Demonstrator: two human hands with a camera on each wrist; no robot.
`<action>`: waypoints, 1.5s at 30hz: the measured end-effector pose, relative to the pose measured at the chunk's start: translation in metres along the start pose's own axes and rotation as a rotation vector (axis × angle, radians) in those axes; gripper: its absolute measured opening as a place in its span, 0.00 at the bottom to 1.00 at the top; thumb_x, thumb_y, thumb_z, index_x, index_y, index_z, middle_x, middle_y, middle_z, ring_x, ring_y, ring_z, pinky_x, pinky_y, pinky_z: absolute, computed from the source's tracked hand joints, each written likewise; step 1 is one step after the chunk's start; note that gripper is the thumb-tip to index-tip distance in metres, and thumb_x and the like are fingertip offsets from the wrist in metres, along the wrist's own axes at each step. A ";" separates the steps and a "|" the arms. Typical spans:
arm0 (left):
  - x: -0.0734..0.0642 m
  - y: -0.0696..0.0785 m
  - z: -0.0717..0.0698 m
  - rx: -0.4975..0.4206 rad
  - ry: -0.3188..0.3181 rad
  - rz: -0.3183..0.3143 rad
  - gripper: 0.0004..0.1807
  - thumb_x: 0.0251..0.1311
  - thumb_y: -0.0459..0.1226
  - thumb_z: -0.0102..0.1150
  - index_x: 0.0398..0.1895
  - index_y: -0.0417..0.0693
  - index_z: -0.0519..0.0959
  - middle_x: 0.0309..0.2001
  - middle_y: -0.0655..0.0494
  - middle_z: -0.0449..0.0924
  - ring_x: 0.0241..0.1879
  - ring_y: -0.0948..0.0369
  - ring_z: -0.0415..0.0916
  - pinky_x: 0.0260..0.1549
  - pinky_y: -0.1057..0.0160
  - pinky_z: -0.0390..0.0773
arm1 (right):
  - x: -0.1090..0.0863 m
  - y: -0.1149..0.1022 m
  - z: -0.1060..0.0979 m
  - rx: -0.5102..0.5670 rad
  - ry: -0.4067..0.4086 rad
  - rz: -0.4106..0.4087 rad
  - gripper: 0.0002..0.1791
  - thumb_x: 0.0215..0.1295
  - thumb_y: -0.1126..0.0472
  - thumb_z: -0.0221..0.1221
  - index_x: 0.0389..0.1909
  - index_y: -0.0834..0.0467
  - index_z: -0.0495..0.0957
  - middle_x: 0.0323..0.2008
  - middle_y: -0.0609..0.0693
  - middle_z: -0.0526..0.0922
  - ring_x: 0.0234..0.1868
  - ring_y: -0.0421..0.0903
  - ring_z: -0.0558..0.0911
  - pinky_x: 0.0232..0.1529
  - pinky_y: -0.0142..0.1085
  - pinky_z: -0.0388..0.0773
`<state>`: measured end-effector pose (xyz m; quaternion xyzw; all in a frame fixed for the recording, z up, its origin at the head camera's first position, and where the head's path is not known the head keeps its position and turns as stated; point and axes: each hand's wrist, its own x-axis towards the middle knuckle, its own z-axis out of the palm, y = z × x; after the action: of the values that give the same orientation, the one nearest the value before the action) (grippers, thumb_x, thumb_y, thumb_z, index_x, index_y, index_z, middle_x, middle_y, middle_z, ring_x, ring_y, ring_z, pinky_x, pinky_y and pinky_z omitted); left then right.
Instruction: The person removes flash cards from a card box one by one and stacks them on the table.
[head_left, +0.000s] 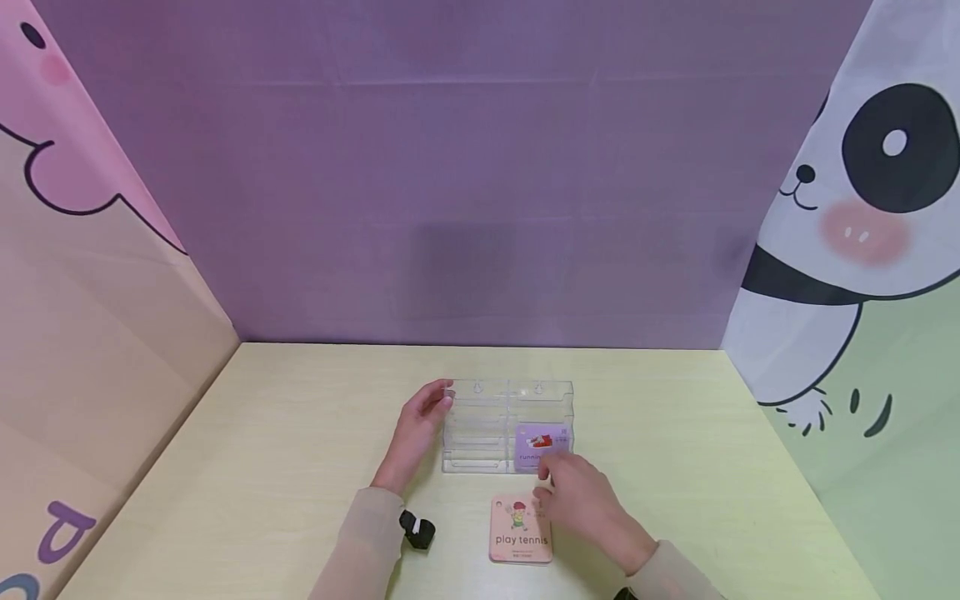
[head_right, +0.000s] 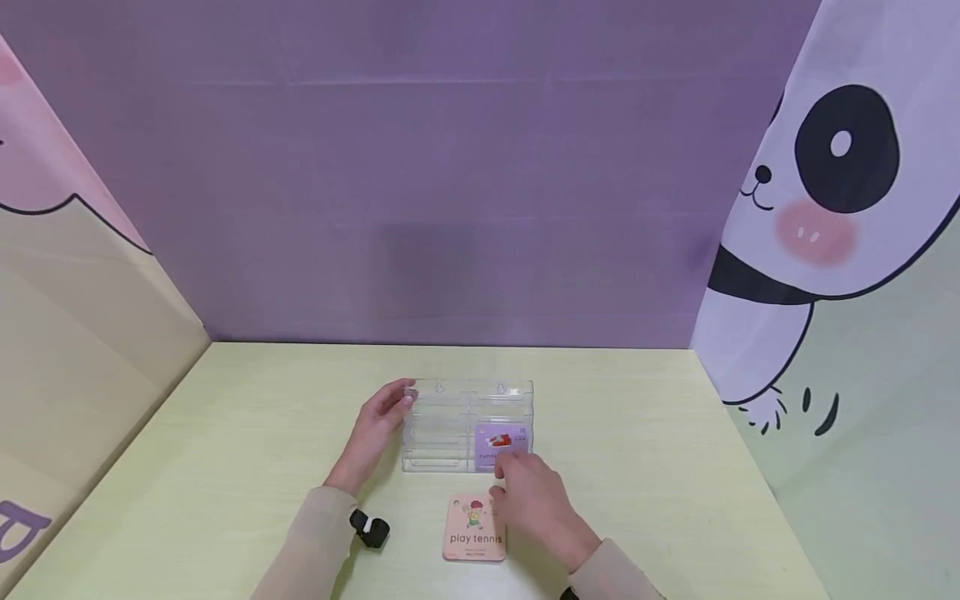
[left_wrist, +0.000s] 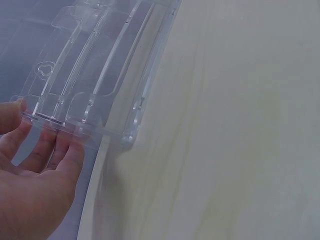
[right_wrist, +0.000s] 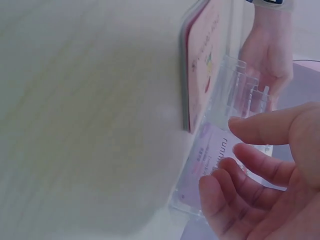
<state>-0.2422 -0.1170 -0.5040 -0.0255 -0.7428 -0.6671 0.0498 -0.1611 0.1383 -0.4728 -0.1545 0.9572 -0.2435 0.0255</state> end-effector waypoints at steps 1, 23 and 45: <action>0.000 0.000 0.000 0.004 0.002 0.000 0.19 0.75 0.34 0.55 0.66 0.43 0.75 0.58 0.45 0.78 0.60 0.51 0.73 0.63 0.53 0.69 | 0.000 0.000 -0.002 -0.005 0.009 -0.003 0.11 0.60 0.64 0.70 0.31 0.55 0.75 0.27 0.44 0.72 0.29 0.43 0.70 0.27 0.35 0.69; 0.000 0.001 0.000 0.007 0.001 -0.002 0.20 0.75 0.34 0.54 0.67 0.44 0.74 0.59 0.45 0.78 0.61 0.50 0.72 0.65 0.50 0.68 | 0.010 0.005 -0.016 -0.032 0.319 -0.122 0.09 0.57 0.67 0.71 0.31 0.57 0.78 0.30 0.45 0.78 0.31 0.42 0.74 0.31 0.36 0.75; -0.001 0.003 -0.001 0.001 -0.002 -0.012 0.21 0.75 0.34 0.54 0.68 0.45 0.74 0.61 0.45 0.77 0.62 0.51 0.71 0.65 0.51 0.67 | 0.022 0.020 -0.015 -0.049 0.490 -0.100 0.10 0.57 0.65 0.72 0.37 0.62 0.81 0.37 0.52 0.80 0.38 0.51 0.78 0.30 0.42 0.80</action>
<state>-0.2410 -0.1175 -0.5015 -0.0217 -0.7433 -0.6671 0.0449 -0.1892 0.1554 -0.4684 -0.1384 0.9315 -0.2516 -0.2231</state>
